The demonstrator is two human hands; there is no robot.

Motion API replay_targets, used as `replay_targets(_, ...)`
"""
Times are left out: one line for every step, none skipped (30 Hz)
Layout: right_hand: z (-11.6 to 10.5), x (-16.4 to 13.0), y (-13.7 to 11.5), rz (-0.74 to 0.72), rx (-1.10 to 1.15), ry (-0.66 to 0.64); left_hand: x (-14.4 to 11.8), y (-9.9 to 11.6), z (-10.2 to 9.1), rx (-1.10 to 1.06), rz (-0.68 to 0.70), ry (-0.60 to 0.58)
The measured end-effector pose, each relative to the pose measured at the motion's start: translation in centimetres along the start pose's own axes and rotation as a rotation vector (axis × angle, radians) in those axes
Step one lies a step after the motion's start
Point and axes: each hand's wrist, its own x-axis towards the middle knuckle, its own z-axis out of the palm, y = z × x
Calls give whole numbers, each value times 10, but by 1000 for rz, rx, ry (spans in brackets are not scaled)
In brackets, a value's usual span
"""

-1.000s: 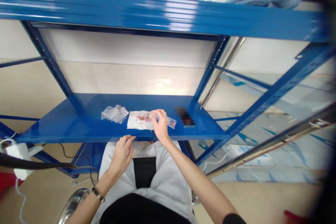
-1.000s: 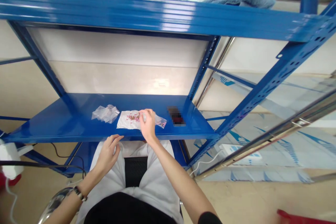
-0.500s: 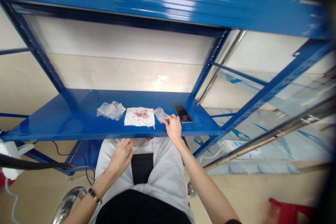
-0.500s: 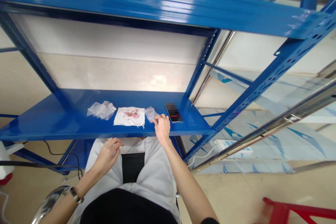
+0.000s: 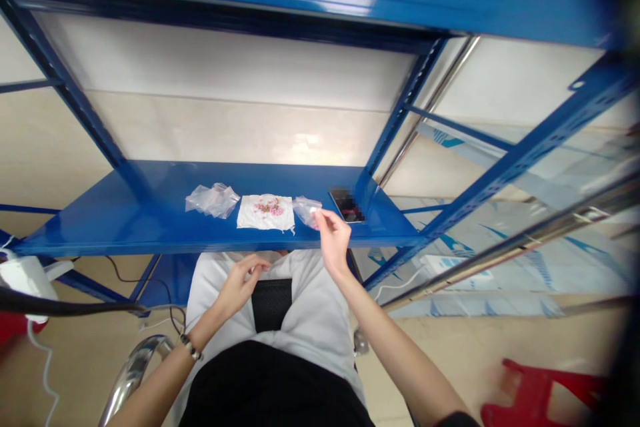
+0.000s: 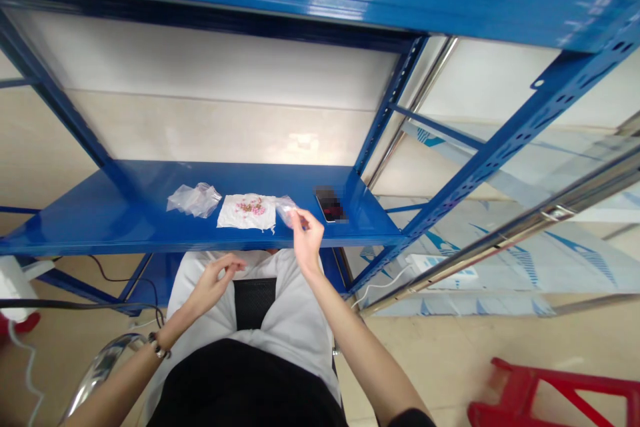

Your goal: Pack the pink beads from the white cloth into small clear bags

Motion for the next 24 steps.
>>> replay_targets(6,-14,-2,79,80,-86,3,2,1,-131,-43,-17)
replay_targets(11,-29,-1,156,142,-168,6,4,3,-249,-80,-31)
replay_targets(16,-42,1,228,191,-221,9,4,4,-345,-108,-34)
replay_targets(19,-54,6,291,224,-263,11,4,4,-406,-128,-32)
replay_targets(22,-63,11,345,245,-295,13,2,5,-426,-140,-19)
replay_targets(23,-70,16,386,252,-323,15,-1,5,-411,-145,-9)
replay_targets(24,-75,20,415,248,-362,16,-4,4,-378,-152,-7)
replay_targets(25,-77,24,434,235,-416,16,-7,4,-347,-160,-2)
replay_targets(24,-76,25,439,217,-480,17,-10,3,-323,-171,-4)
replay_targets(24,-74,26,430,192,-547,18,-13,1,-310,-182,-14)
replay_targets(24,-70,25,409,163,-611,19,-16,0,-302,-189,-24)
replay_targets(24,-65,24,383,135,-658,20,-18,-2,-295,-190,-38)
replay_targets(24,-60,22,356,113,-683,21,-19,-4,-285,-186,-52)
replay_targets(24,-55,21,335,97,-690,22,-20,-6,-272,-178,-67)
replay_targets(23,-50,20,326,88,-689,22,-21,-8,-258,-172,-75)
replay_targets(23,-47,20,328,86,-688,22,-21,-9,-243,-170,-83)
replay_targets(22,-45,21,339,84,-689,22,-21,-10,-230,-173,-93)
replay_targets(21,-43,22,353,80,-698,20,-21,-10,-218,-179,-104)
replay_targets(19,-44,23,366,75,-713,19,-20,-10,-210,-184,-116)
replay_targets(18,-45,24,377,71,-730,17,-19,-10,-206,-188,-129)
replay_targets(17,-46,25,384,71,-745,15,-18,-9,-210,-189,-143)
replay_targets(16,-48,25,389,75,-760,14,-18,-9,-221,-190,-157)
replay_targets(15,-51,25,393,82,-774,13,-17,-8,-240,-193,-168)
replay_targets(14,-52,25,400,93,-789,12,-17,-8,-266,-198,-176)
